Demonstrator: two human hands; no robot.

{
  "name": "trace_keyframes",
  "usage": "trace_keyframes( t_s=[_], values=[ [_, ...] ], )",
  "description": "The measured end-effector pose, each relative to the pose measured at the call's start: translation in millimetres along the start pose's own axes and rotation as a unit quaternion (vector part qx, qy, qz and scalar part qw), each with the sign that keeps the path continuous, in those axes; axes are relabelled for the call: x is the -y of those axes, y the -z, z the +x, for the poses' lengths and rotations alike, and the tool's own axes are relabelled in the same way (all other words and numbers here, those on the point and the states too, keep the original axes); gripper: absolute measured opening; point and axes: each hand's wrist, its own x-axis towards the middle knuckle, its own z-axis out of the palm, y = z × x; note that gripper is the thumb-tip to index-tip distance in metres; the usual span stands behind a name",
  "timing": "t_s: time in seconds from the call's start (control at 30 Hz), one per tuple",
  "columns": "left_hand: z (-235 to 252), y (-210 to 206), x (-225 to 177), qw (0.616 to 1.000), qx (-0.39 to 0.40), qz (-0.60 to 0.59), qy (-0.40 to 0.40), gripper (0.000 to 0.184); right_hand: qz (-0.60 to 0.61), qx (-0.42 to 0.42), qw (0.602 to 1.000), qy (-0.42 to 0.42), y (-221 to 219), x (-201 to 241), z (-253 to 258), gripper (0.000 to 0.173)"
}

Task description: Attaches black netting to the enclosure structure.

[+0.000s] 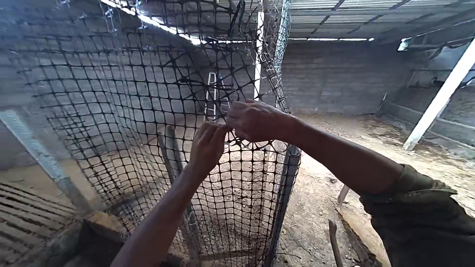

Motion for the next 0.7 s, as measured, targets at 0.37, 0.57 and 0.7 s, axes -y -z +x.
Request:
trace_keyframes(
  t_s=[0.37, 0.57, 0.7],
  values=[
    [-8, 12, 22, 0.996, 0.055, 0.021, -0.062, 0.016, -0.104, -0.018, 0.994, -0.01, -16, 5, -24, 0.019],
    [8, 20, 25, 0.984, 0.093, 0.078, -0.133, 0.017, -0.134, -0.01, 0.991, -0.007, -18, -4, -16, 0.018],
    [23, 30, 27, 0.97, 0.183, 0.063, -0.146, 0.014, -0.128, -0.012, 0.992, 0.005, -14, -7, -13, 0.02]
  ],
)
